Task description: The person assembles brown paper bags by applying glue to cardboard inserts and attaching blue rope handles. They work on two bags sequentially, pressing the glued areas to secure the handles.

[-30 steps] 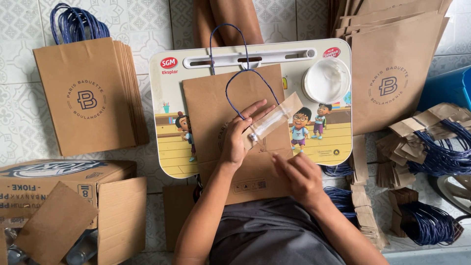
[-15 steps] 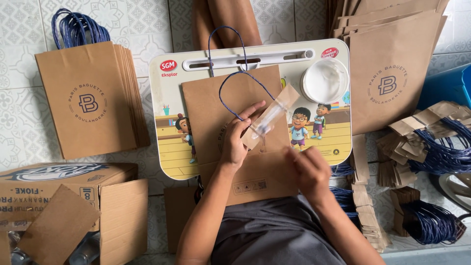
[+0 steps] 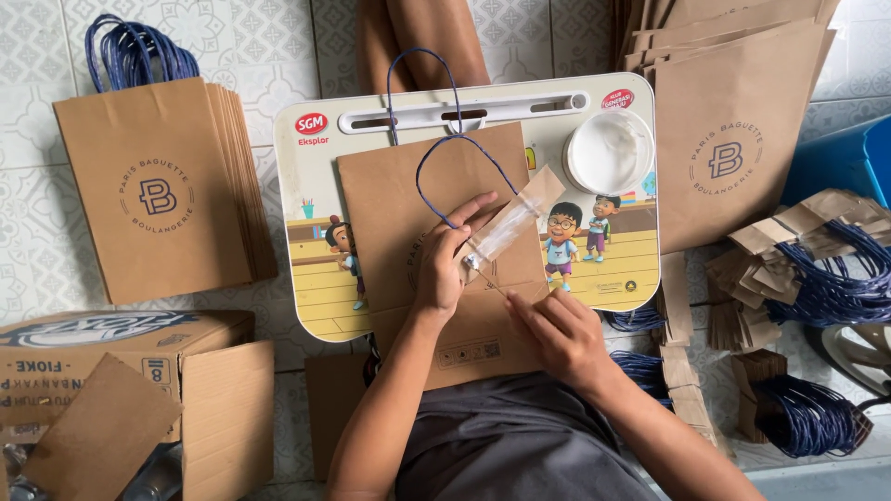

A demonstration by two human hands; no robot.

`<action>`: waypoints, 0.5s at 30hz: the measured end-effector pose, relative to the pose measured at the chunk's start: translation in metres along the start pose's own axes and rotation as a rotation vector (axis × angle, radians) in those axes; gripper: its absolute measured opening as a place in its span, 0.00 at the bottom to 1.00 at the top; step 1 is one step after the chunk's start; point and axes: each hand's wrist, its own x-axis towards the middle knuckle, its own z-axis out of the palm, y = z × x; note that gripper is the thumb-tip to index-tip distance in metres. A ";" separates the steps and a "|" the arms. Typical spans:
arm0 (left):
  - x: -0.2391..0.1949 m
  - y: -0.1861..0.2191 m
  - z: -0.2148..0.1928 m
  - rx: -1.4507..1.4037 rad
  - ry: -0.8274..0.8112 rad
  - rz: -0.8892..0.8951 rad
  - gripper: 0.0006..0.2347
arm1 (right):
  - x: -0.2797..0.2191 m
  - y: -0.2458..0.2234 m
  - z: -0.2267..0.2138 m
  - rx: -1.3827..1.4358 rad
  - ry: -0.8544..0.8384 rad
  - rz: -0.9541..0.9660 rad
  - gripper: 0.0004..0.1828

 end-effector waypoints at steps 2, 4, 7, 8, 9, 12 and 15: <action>0.003 0.003 0.005 0.019 0.005 0.004 0.23 | 0.001 0.005 0.002 0.044 0.007 0.049 0.04; 0.000 0.008 0.007 0.138 0.031 0.049 0.22 | 0.002 0.017 0.002 -0.054 0.074 0.067 0.05; -0.003 0.013 0.012 0.200 0.038 0.021 0.23 | -0.001 -0.003 0.001 0.030 -0.015 0.055 0.03; -0.002 0.018 0.014 0.202 0.033 0.023 0.23 | -0.001 0.003 0.002 0.027 -0.011 0.055 0.03; -0.004 0.022 0.016 0.171 0.030 0.013 0.23 | -0.004 0.008 0.003 0.014 0.004 0.050 0.04; -0.003 0.014 0.011 0.155 0.032 0.010 0.23 | -0.003 0.022 -0.001 -0.023 0.049 0.050 0.05; -0.003 0.017 0.012 0.173 0.031 0.015 0.23 | 0.002 0.015 -0.001 -0.024 0.056 0.040 0.04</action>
